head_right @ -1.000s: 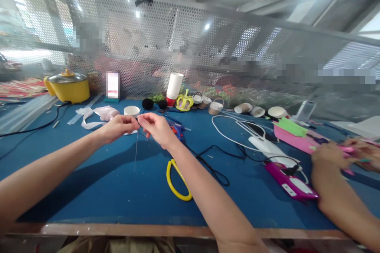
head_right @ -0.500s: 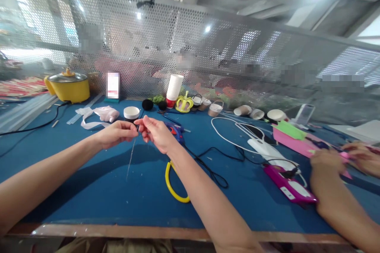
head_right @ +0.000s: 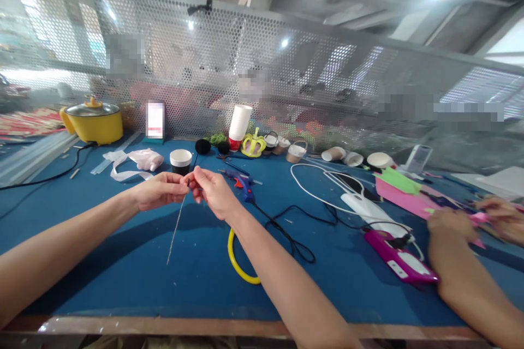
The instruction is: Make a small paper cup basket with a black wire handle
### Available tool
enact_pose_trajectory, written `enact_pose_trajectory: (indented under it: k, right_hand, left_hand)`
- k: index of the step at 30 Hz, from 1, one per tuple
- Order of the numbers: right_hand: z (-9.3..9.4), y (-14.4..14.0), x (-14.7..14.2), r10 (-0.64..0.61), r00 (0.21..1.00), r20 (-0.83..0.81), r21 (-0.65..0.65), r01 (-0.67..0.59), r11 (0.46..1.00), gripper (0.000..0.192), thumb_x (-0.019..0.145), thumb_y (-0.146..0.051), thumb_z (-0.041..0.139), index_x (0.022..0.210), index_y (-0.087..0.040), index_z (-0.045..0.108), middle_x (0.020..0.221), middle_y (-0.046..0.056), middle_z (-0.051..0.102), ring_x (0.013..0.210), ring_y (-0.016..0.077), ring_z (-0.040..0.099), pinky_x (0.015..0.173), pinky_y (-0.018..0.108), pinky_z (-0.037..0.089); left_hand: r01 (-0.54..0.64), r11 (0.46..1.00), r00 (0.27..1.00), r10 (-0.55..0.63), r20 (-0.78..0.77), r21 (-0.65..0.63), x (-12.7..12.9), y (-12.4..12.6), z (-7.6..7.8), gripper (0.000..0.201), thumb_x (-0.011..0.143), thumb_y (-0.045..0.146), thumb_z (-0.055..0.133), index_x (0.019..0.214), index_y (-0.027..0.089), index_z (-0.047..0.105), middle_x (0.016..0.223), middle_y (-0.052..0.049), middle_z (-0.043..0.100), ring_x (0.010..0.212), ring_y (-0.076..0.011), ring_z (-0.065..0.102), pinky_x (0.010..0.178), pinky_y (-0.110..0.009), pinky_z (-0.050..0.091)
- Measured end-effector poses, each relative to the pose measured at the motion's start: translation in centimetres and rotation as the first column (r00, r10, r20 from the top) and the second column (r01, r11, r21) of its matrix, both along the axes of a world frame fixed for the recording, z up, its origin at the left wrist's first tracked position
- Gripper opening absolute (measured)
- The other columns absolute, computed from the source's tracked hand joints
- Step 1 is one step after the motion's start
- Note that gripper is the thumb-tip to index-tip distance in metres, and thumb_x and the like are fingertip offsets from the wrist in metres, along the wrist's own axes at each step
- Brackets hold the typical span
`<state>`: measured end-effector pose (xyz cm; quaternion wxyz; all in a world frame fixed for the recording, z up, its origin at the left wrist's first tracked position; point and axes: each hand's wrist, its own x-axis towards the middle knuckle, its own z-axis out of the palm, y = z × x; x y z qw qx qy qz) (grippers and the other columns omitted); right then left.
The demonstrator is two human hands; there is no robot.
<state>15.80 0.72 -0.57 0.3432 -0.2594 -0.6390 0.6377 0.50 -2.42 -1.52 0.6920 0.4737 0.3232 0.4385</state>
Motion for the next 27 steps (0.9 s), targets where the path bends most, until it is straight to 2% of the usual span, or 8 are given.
enact_pose_trajectory:
  k: [3, 6, 9, 13, 15, 19, 23, 27]
  right_hand:
    - [0.16, 0.06, 0.27, 0.045, 0.999, -0.008, -0.088, -0.045, 0.995, 0.036, 0.073, -0.050, 0.055, 0.066, -0.015, 0.054, 0.058, -0.003, 0.049, 0.046, 0.0051, 0.043, 0.041, 0.019, 0.030]
    - [0.13, -0.13, 0.29, 0.014, 1.000, 0.014, -0.059, -0.013, 0.998, 0.031, 0.066, -0.044, 0.066, 0.066, -0.016, 0.052, 0.055, -0.005, 0.048, 0.045, 0.0045, 0.042, 0.041, 0.018, 0.029]
    - [-0.03, -0.19, 0.14, -0.032, 0.999, 0.030, -0.017, 0.033, 0.999, 0.031, 0.065, -0.042, 0.067, 0.066, -0.015, 0.053, 0.054, -0.005, 0.049, 0.045, 0.0045, 0.042, 0.042, 0.019, 0.030]
    - [-0.13, 0.10, 0.22, -0.107, 0.994, 0.019, -0.073, 0.108, 0.991, 0.037, 0.070, -0.051, 0.058, 0.070, -0.014, 0.054, 0.058, -0.002, 0.053, 0.049, 0.0062, 0.047, 0.044, 0.020, 0.035]
    - [-0.05, 0.13, 0.34, -0.043, 0.998, 0.054, -0.112, 0.049, 0.992, 0.038, 0.071, -0.051, 0.057, 0.071, -0.014, 0.055, 0.063, 0.000, 0.057, 0.050, 0.0064, 0.048, 0.044, 0.020, 0.036]
    - [0.05, -0.13, 0.18, 0.118, 0.991, 0.070, -0.135, -0.108, 0.985, 0.030, 0.064, -0.039, 0.069, 0.073, -0.014, 0.055, 0.065, 0.000, 0.060, 0.049, 0.0052, 0.048, 0.044, 0.019, 0.035]
    - [-0.29, -0.27, -0.27, 0.035, 0.999, 0.031, -0.120, -0.031, 0.992, 0.028, 0.062, -0.035, 0.071, 0.071, -0.015, 0.054, 0.059, -0.002, 0.059, 0.045, 0.0043, 0.046, 0.042, 0.018, 0.035]
    - [-0.70, -0.36, -0.34, -0.046, 0.998, 0.038, -0.064, 0.048, 0.997, 0.025, 0.063, -0.034, 0.070, 0.071, -0.015, 0.055, 0.057, -0.003, 0.059, 0.043, 0.0045, 0.046, 0.040, 0.018, 0.036]
  left_hand:
    - [0.018, 1.000, 1.000, -0.018, 0.003, -0.007, -0.01, -0.02, -0.09, 0.021, 0.058, 0.023, 0.072, 0.058, 0.011, 0.056, 0.048, 0.005, 0.047, 0.047, -0.0036, 0.038, 0.050, -0.022, 0.025]
    - [0.023, 1.000, 1.000, -0.023, -0.018, -0.020, 0.08, -0.09, -0.12, 0.022, 0.056, 0.023, 0.074, 0.058, 0.011, 0.056, 0.052, 0.004, 0.051, 0.049, -0.0041, 0.042, 0.051, -0.021, 0.027]
    - [0.011, 1.000, 0.999, -0.012, -0.040, -0.008, 0.09, -0.06, -0.11, 0.023, 0.055, 0.024, 0.075, 0.057, 0.011, 0.057, 0.053, 0.003, 0.053, 0.050, -0.0044, 0.043, 0.051, -0.021, 0.027]
    - [-0.135, 0.989, 0.990, 0.138, -0.043, 0.062, -0.12, 0.15, 0.00, 0.022, 0.056, 0.025, 0.074, 0.058, 0.011, 0.057, 0.049, 0.004, 0.050, 0.047, -0.0044, 0.040, 0.048, -0.022, 0.026]
    - [-0.195, 0.975, 0.979, 0.199, -0.032, 0.112, -0.24, 0.25, 0.01, 0.021, 0.058, 0.025, 0.073, 0.060, 0.011, 0.057, 0.050, 0.004, 0.050, 0.047, -0.0048, 0.041, 0.049, -0.022, 0.027]
    - [-0.232, 0.957, 0.972, 0.233, 0.016, 0.172, -0.31, 0.40, -0.20, 0.021, 0.062, 0.026, 0.071, 0.064, 0.012, 0.056, 0.057, 0.002, 0.055, 0.051, -0.0069, 0.046, 0.054, -0.024, 0.032]
    - [-0.316, 0.925, 0.947, 0.322, 0.006, 0.213, -0.29, 0.46, -0.35, 0.018, 0.063, 0.025, 0.070, 0.065, 0.012, 0.058, 0.060, 0.002, 0.054, 0.054, -0.0064, 0.046, 0.055, -0.023, 0.032]
    - [-0.307, 0.920, 0.945, 0.326, -0.039, 0.241, -0.38, 0.45, -0.26, 0.016, 0.063, 0.024, 0.069, 0.065, 0.011, 0.060, 0.061, 0.002, 0.055, 0.054, -0.0056, 0.043, 0.055, -0.022, 0.030]
